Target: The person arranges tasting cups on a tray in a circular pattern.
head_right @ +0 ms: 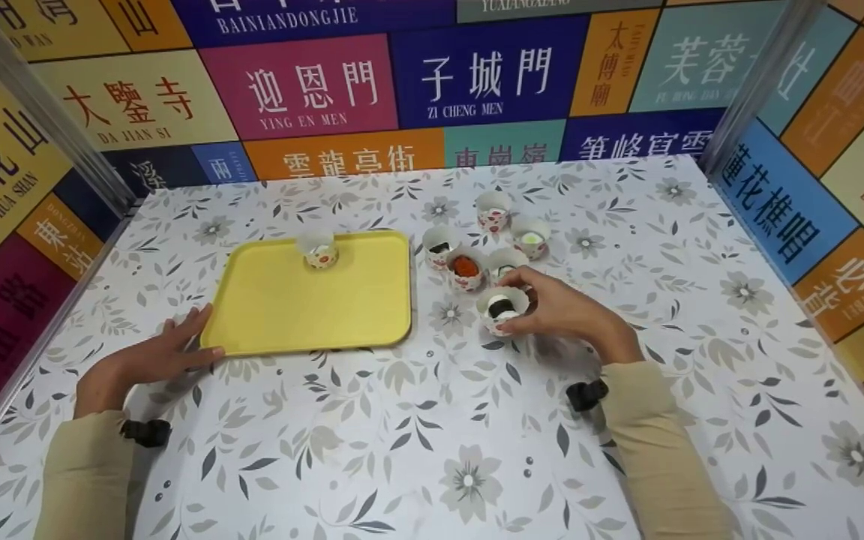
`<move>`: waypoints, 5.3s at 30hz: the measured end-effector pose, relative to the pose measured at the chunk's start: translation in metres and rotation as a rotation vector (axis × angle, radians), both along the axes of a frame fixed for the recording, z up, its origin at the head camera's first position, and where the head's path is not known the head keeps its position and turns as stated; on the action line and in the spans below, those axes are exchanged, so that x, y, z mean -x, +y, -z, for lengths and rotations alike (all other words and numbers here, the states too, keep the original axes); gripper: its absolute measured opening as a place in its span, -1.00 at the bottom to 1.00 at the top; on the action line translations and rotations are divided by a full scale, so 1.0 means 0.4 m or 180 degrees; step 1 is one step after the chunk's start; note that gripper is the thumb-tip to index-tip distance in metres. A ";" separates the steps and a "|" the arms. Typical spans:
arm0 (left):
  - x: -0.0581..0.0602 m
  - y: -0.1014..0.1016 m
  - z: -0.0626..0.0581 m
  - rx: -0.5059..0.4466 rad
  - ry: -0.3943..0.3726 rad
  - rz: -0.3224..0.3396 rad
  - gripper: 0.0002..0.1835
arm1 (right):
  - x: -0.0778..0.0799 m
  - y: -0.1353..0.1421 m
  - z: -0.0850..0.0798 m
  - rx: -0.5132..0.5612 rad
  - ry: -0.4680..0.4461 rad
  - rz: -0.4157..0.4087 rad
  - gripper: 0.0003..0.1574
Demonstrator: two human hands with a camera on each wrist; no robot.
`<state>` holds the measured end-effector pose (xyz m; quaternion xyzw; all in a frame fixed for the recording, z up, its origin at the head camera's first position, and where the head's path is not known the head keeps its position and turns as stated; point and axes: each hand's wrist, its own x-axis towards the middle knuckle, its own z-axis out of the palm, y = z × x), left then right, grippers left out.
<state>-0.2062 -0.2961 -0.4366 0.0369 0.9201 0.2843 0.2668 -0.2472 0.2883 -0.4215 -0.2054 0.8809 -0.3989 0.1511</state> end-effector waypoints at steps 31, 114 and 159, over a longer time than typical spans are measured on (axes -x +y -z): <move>-0.002 0.003 -0.003 0.0006 0.0002 -0.0007 0.12 | 0.003 -0.117 -0.033 0.0182 0.0095 0.0021 -0.26; -0.003 -0.001 -0.002 0.0041 0.0011 -0.0097 0.11 | 0.152 -0.553 0.026 0.0387 -0.0141 0.1044 -0.16; -0.006 0.002 -0.001 0.0029 0.0026 -0.0106 0.12 | 0.192 -0.633 0.033 0.0263 -0.0214 0.0849 -0.21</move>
